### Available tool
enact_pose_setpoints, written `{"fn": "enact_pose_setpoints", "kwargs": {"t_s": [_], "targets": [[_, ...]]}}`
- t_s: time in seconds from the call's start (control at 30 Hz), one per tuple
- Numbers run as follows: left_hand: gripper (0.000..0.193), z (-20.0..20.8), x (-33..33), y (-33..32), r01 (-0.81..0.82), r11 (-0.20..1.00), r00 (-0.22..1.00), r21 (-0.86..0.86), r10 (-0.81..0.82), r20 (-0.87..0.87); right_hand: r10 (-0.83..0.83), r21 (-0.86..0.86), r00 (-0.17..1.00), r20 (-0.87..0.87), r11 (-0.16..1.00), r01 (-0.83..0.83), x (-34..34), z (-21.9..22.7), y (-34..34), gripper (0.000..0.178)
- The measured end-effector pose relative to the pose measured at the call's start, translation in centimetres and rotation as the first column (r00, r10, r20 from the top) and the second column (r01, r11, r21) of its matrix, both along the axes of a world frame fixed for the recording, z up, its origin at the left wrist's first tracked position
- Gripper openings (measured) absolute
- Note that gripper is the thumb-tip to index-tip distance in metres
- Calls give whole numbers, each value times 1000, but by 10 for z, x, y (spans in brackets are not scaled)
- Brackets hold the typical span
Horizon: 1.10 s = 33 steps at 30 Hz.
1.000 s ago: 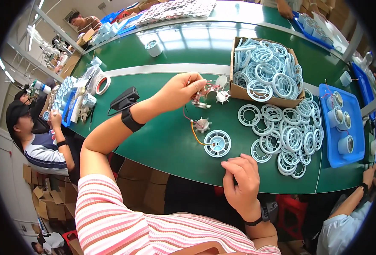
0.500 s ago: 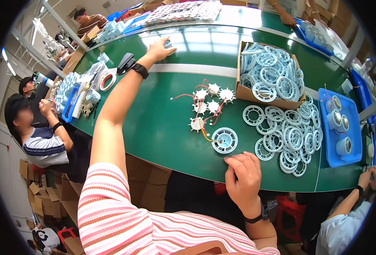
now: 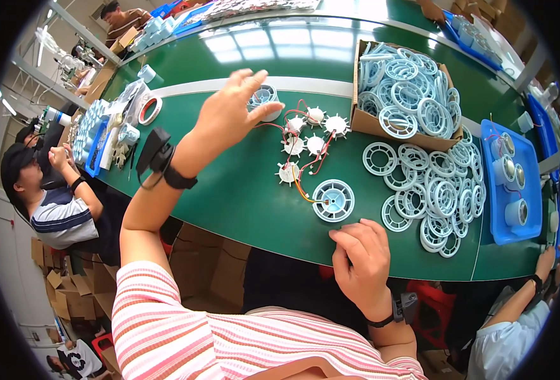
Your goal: Assembling electronic speaker components into circular plastic housings on an assembly line.
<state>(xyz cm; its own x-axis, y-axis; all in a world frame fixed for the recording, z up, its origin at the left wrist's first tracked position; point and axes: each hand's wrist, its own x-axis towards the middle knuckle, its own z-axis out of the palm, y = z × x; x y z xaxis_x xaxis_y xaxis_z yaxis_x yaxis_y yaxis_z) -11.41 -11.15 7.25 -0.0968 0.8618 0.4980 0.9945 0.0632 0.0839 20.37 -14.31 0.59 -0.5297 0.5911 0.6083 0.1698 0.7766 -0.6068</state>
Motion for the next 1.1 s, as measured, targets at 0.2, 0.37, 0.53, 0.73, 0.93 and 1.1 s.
{"fn": "enact_pose_setpoints", "kwargs": {"t_s": [0.2, 0.37, 0.53, 0.73, 0.93, 1.1], "targets": [[35, 19, 62, 8, 282, 959, 951, 27, -276, -137, -24, 15, 999, 44, 1000, 23, -4, -1, 1, 26], [22, -13, 75, 28, 346, 920, 932, -187, -360, -48, -53, 28, 998, 30, 998, 52, -3, -2, -4, 26], [15, -17, 67, 30, 222, 938, 958, -267, -260, -117, -49, 11, 999, 6, 999, 49, -2, -2, -3, 25], [14, -13, 48, 32, 337, 937, 793, -88, -232, 564, -26, 12, 1000, 7, 1000, 26, 0, 0, -2, 24], [17, 1, 45, 24, 388, 920, 316, 50, -184, 931, -2, -129, 984, -180, 991, -22, 11, 2, 2, 22], [22, 16, 65, 2, 603, 782, -60, 157, -152, 987, -94, -246, 963, -254, 969, 29, 15, 37, 6, 23]]}}
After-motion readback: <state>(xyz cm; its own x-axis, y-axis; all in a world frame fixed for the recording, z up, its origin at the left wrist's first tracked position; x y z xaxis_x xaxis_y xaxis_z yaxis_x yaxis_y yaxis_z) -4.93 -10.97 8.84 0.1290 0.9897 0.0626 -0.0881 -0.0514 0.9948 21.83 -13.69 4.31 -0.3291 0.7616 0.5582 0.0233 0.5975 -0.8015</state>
